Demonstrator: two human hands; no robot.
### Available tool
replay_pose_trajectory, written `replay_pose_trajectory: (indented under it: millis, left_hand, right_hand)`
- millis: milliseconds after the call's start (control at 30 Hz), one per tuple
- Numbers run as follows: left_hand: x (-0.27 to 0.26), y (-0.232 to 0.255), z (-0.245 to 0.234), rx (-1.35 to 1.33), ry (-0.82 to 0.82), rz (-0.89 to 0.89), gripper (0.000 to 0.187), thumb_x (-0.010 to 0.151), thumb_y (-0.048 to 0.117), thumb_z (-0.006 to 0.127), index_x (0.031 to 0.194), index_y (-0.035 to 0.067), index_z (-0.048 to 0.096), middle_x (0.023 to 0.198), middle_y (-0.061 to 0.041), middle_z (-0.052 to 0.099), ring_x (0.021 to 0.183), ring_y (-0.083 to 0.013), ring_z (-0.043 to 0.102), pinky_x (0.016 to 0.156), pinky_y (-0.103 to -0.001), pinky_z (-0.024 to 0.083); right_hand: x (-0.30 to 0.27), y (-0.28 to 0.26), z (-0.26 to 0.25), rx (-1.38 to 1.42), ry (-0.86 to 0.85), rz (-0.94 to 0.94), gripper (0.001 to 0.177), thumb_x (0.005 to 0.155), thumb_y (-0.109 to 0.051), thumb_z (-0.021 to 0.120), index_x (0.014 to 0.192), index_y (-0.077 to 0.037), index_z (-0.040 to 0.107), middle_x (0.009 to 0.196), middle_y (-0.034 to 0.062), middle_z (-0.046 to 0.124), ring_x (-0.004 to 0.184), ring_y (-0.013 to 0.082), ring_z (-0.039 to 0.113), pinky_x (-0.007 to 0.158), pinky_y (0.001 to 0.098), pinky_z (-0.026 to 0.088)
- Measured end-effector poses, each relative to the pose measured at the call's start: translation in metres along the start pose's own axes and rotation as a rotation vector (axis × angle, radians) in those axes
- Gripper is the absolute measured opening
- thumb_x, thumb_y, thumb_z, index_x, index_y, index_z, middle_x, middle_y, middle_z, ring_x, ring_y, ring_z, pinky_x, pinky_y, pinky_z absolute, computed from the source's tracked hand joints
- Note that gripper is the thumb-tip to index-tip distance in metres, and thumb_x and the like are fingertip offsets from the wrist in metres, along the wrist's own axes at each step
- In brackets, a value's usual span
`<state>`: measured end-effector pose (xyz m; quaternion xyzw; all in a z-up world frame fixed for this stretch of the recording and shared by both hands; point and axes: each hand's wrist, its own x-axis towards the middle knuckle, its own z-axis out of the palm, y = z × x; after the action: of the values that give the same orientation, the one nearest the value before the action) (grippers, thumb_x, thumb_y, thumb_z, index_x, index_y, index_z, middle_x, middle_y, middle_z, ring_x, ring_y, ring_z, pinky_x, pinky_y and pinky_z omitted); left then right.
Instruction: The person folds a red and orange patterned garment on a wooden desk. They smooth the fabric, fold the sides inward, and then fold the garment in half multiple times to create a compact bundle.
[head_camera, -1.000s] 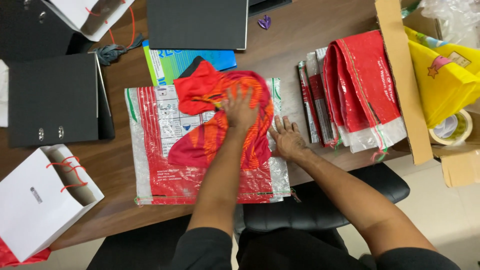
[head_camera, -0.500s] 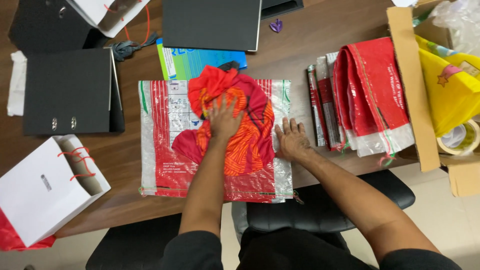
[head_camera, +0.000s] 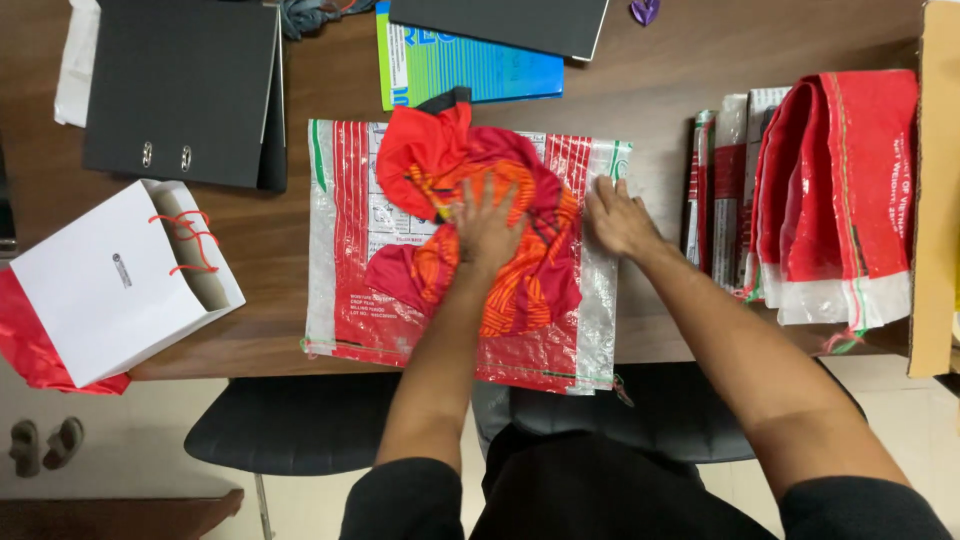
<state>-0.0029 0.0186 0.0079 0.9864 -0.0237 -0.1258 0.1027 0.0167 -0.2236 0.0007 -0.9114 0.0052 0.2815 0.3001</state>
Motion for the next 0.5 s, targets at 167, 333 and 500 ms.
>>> replay_pose_trajectory:
  millis: [167,333,500]
  left_hand:
    - [-0.014,0.074,0.013,0.05,-0.093,0.173,0.072,0.091,0.058,0.055,0.156,0.032,0.039,0.168,-0.011,0.018,0.153,-0.0435,0.005,0.118,-0.07,0.006]
    - [-0.048,0.084,0.009,0.129,-0.285,0.442,0.058,0.098,0.065,0.052,0.15,0.04,0.049,0.171,-0.011,0.024,0.162,-0.0398,0.007,0.129,-0.063,0.008]
    - [-0.046,0.016,0.015,0.071,-0.07,0.365,0.066,0.096,0.066,0.052,0.153,0.033,0.048,0.169,-0.01,0.028,0.157,-0.0389,0.015,0.124,-0.064,0.013]
  right_hand:
    - [0.005,-0.008,-0.015,0.019,-0.088,0.147,0.086,0.1,-0.067,0.02,0.164,-0.009,0.015,0.165,0.0312,0.017,0.142,0.0532,0.037,0.125,0.0497,0.025]
    - [0.009,-0.002,-0.011,-0.15,-0.046,0.091,0.088,0.099,-0.07,0.025,0.164,-0.011,0.02,0.162,0.034,0.027,0.143,0.0486,0.041,0.122,0.0596,0.026]
    - [0.018,0.013,-0.003,-0.214,-0.077,0.082,0.075,0.103,-0.059,0.025,0.164,-0.015,0.021,0.166,0.0271,0.025,0.149,0.0439,0.035,0.122,0.0618,0.028]
